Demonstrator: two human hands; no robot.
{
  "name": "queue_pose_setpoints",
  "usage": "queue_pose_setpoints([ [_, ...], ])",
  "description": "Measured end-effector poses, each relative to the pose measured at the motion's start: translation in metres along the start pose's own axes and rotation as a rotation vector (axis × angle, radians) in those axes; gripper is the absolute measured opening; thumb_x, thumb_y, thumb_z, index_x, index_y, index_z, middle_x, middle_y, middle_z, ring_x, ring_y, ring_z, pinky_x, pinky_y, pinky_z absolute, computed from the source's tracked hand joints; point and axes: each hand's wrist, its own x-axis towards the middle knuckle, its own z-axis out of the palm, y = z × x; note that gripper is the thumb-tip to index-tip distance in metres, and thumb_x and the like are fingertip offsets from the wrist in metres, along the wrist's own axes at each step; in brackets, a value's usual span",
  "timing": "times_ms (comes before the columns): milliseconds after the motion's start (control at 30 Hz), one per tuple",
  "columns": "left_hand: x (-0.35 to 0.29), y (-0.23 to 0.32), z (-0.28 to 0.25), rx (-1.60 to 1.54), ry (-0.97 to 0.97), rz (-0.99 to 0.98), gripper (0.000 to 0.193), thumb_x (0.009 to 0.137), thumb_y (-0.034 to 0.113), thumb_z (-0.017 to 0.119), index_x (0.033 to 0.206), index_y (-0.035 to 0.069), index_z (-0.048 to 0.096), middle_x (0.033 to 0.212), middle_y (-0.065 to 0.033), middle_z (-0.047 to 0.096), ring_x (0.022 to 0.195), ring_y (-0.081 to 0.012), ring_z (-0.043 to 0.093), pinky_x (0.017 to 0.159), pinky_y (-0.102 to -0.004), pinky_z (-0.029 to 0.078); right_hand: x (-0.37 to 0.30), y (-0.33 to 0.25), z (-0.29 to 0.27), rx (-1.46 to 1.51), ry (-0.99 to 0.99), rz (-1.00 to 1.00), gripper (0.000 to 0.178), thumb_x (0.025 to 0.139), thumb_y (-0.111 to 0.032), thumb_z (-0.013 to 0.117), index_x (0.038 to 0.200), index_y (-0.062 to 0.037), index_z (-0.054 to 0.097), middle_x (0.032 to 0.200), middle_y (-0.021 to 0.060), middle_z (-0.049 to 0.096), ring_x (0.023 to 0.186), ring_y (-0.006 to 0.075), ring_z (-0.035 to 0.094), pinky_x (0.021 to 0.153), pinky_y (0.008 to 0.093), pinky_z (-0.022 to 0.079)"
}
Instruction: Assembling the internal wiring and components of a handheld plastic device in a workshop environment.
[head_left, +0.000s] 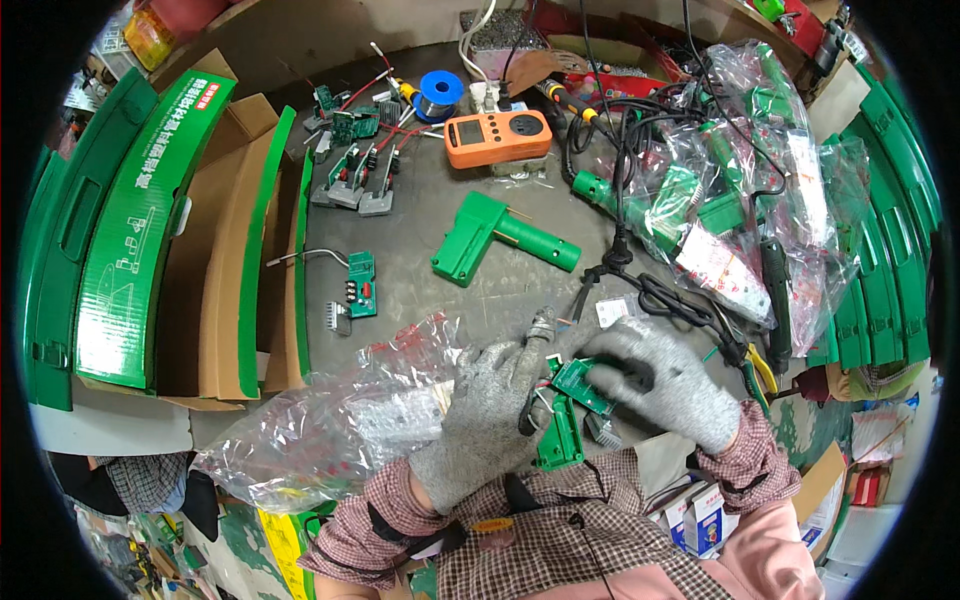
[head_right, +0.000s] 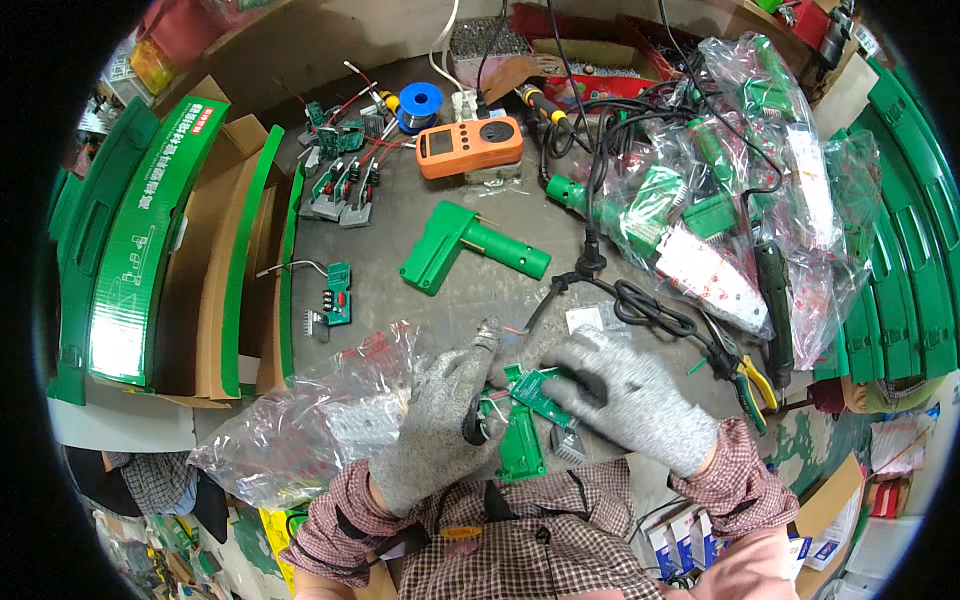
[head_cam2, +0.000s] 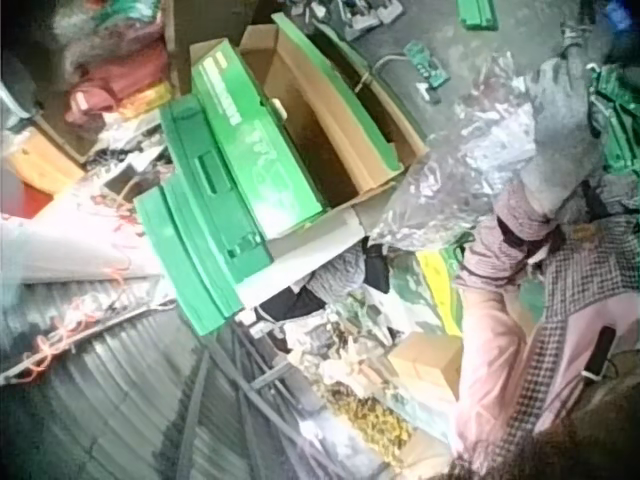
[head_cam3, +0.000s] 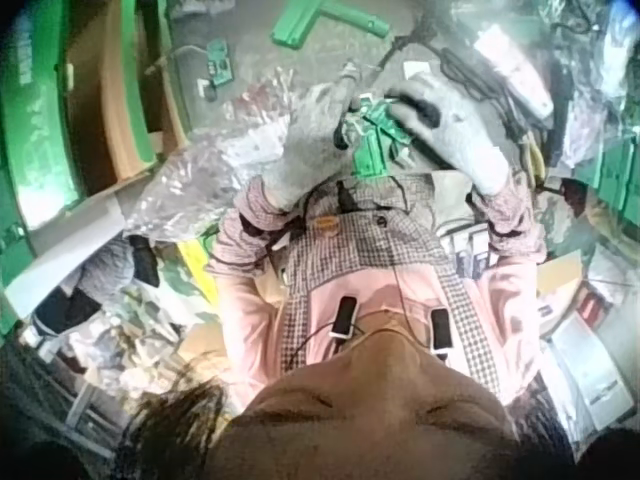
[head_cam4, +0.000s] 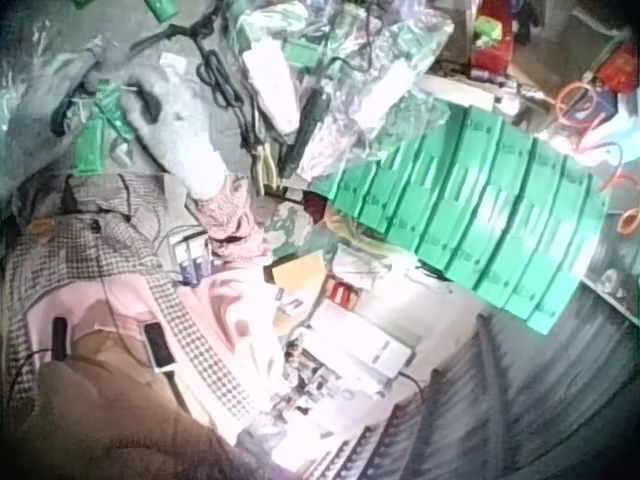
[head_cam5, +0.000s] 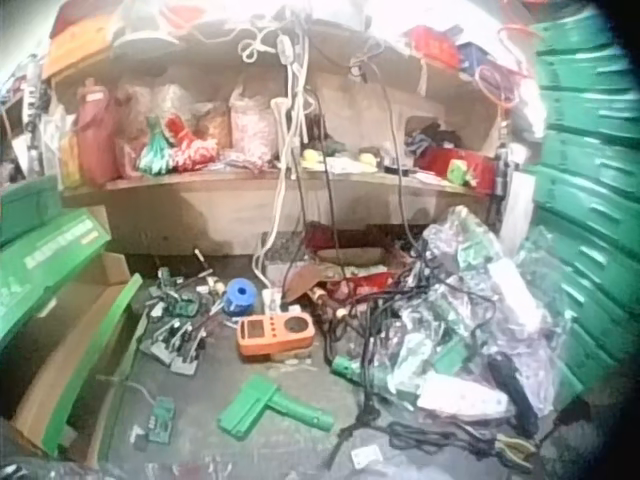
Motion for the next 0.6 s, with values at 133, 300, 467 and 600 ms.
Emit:
queue_pose_setpoints([
  [133,0.006,0.007,-0.005,0.102,-0.075,-0.018,0.074,0.079,0.016,0.065,0.147,-0.004,0.042,0.111,-0.0193,0.060,0.109,-0.0347,0.058,0.101,-0.0514,0.041,-0.003,0.007,0.019,-0.082,0.058,-0.012,0.034,0.092,-0.030,0.071,0.116,-0.0077,0.063,0.114,0.0158,0.062,0.101,0.0358,0.065,0.084,0.0444,0.053],
  [300,-0.001,0.002,-0.002,-0.008,-0.026,-0.113,0.072,0.081,0.015,0.064,0.147,-0.004,0.043,0.107,-0.0176,0.061,0.105,-0.0344,0.059,0.100,-0.0502,0.042,0.003,-0.002,0.006,0.324,-0.149,0.118,0.031,0.095,-0.033,0.068,0.105,-0.0050,0.059,0.092,0.0153,0.061,0.082,0.0317,0.060,0.074,0.0434,0.049],
  [467,0.002,0.001,-0.002,0.008,0.065,-0.044,0.071,0.080,0.008,0.067,0.147,-0.005,0.044,0.100,-0.0151,0.062,0.092,-0.0327,0.060,0.083,-0.0442,0.050,-0.006,-0.004,0.014,0.545,-0.213,0.327,0.028,0.099,-0.035,0.063,0.103,-0.0073,0.058,0.079,0.0033,0.055,0.075,0.0138,0.053,0.070,0.0327,0.046],
  [600,-0.001,-0.001,-0.003,-0.032,0.032,-0.045,0.072,0.081,0.008,0.067,0.147,-0.005,0.042,0.099,-0.0128,0.063,0.093,-0.0326,0.059,0.087,-0.0445,0.048,-0.013,-0.007,0.024,0.615,-0.174,0.359,0.025,0.100,-0.034,0.061,0.100,-0.0092,0.056,0.076,-0.0047,0.049,0.070,0.0059,0.046,0.063,0.0263,0.043],
])
